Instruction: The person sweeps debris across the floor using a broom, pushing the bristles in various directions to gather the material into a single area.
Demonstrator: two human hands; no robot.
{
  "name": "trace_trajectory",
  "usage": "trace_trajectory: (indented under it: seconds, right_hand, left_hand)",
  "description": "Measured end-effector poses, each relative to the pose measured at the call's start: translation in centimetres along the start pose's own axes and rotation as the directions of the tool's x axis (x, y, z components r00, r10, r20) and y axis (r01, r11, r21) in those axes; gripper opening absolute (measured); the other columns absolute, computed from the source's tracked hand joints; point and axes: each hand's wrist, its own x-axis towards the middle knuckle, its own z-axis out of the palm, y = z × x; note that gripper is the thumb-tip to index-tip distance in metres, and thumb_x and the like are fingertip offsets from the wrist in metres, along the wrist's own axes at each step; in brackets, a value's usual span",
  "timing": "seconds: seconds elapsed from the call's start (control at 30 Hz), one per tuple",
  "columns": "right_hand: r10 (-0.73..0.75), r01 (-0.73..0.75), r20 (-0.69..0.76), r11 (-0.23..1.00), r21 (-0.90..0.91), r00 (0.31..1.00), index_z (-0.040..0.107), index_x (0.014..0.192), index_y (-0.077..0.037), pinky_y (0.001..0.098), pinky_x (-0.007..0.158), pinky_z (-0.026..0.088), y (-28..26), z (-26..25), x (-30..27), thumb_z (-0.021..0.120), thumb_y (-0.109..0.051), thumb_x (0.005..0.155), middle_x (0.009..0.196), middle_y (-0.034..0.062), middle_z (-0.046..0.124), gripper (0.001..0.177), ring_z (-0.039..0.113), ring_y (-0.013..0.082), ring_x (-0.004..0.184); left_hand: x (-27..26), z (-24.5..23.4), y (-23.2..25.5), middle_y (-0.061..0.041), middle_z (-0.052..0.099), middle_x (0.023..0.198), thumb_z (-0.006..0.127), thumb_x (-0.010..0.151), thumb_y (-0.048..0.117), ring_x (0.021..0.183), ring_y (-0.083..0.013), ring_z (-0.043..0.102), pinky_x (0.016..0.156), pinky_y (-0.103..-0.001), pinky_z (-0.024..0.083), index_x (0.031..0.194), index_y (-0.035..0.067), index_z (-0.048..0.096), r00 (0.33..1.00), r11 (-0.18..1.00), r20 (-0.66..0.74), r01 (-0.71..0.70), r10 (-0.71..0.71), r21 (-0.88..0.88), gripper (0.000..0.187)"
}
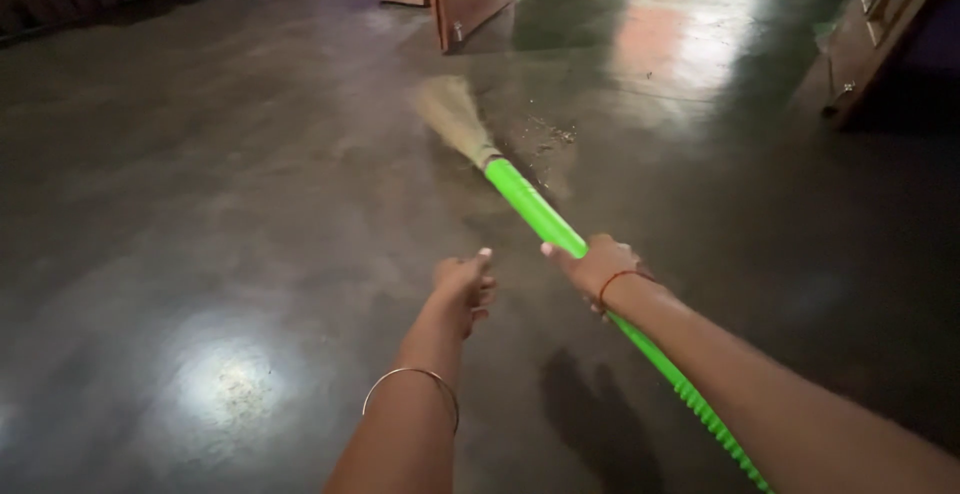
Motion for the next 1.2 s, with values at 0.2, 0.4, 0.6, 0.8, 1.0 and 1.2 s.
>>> trace_trajectory:
  seconds: [0.2,0.4,0.6,0.8,1.0,1.2]
  right_hand:
    - [-0.347,0.353,0.068,0.911,-0.211,0.936,0.075,0.113,-0.015,0.0504,0.095,0.054,-0.8,2.7,-5.0,0.058,-0.076,0.080,0.109,0.0187,0.073,0.071,0.068,0.0396,0.108]
    - [-0.355,0.440,0.273,0.809,-0.389,0.894,0.068,0.121,-0.018,0.0498,0.099,0.051,-1.0,2.9,-8.0,0.055,-0.075,0.082,0.116,0.0166,0.072,0.070,0.068,0.0368,0.112]
    - [-0.148,0.240,0.268,0.904,-0.353,0.952,0.069,0.119,-0.018,0.0458,0.092,0.056,-0.1,2.8,-8.0,0.062,-0.071,0.078,0.109,0.0178,0.075,0.067,0.074,0.0354,0.100]
    - [-0.252,0.333,0.249,0.866,-0.373,0.935,0.071,0.107,-0.009,0.0440,0.082,0.061,-1.8,2.8,-6.5,0.080,-0.045,0.072,0.099,0.0177,0.078,0.050,0.078,0.0313,0.089]
    - [-0.388,0.396,0.110,0.813,-0.426,0.915,0.073,0.103,-0.011,0.0495,0.084,0.058,-5.9,4.4,-6.2,0.079,-0.037,0.077,0.102,0.0208,0.074,0.037,0.072,0.0378,0.096]
    - [-0.399,0.397,0.114,0.759,-0.516,0.910,0.073,0.107,-0.014,0.0514,0.091,0.055,-6.2,2.3,-6.5,0.067,-0.058,0.083,0.105,0.0204,0.073,0.051,0.070,0.0396,0.103]
  left_hand:
    - [-0.3,-2.6,-1.0,-0.017,0.069,0.096,0.049,0.104,0.055,0.078,-0.0292,0.065,0.065,-0.043,0.048,0.121,-0.004,0.066,0.951,0.991,-0.307,-0.021,-0.021,-0.130,0.064]
    - [1.9,-2.5,-5.0,-0.026,0.063,0.131,0.070,0.100,0.034,0.107,-0.0359,0.070,0.086,-0.045,0.058,0.138,-0.008,0.041,0.852,0.866,-0.465,-0.025,-0.243,-0.499,0.064]
    - [-0.9,-1.1,-3.3,-0.018,0.066,0.134,0.072,0.094,0.027,0.108,-0.0373,0.072,0.079,-0.057,0.060,0.136,-0.001,0.054,0.936,0.892,-0.243,0.129,-0.253,-0.432,0.053]
    - [-3.2,0.5,-1.1,-0.020,0.056,0.139,0.080,0.088,0.021,0.116,-0.0417,0.066,0.083,-0.062,0.061,0.144,0.001,0.039,0.946,0.891,-0.207,0.139,-0.248,-0.432,0.072]
    - [-3.7,1.1,0.0,-0.027,0.059,0.135,0.076,0.087,0.031,0.119,-0.0430,0.065,0.102,-0.049,0.054,0.138,0.000,0.037,0.910,0.907,-0.315,0.129,-0.269,-0.401,0.071]
    - [-3.9,1.5,2.9,-0.021,0.056,0.122,0.061,0.094,0.057,0.114,-0.0386,0.056,0.090,-0.052,0.048,0.123,0.000,0.049,0.573,0.989,-0.818,0.142,-0.057,0.030,0.065]
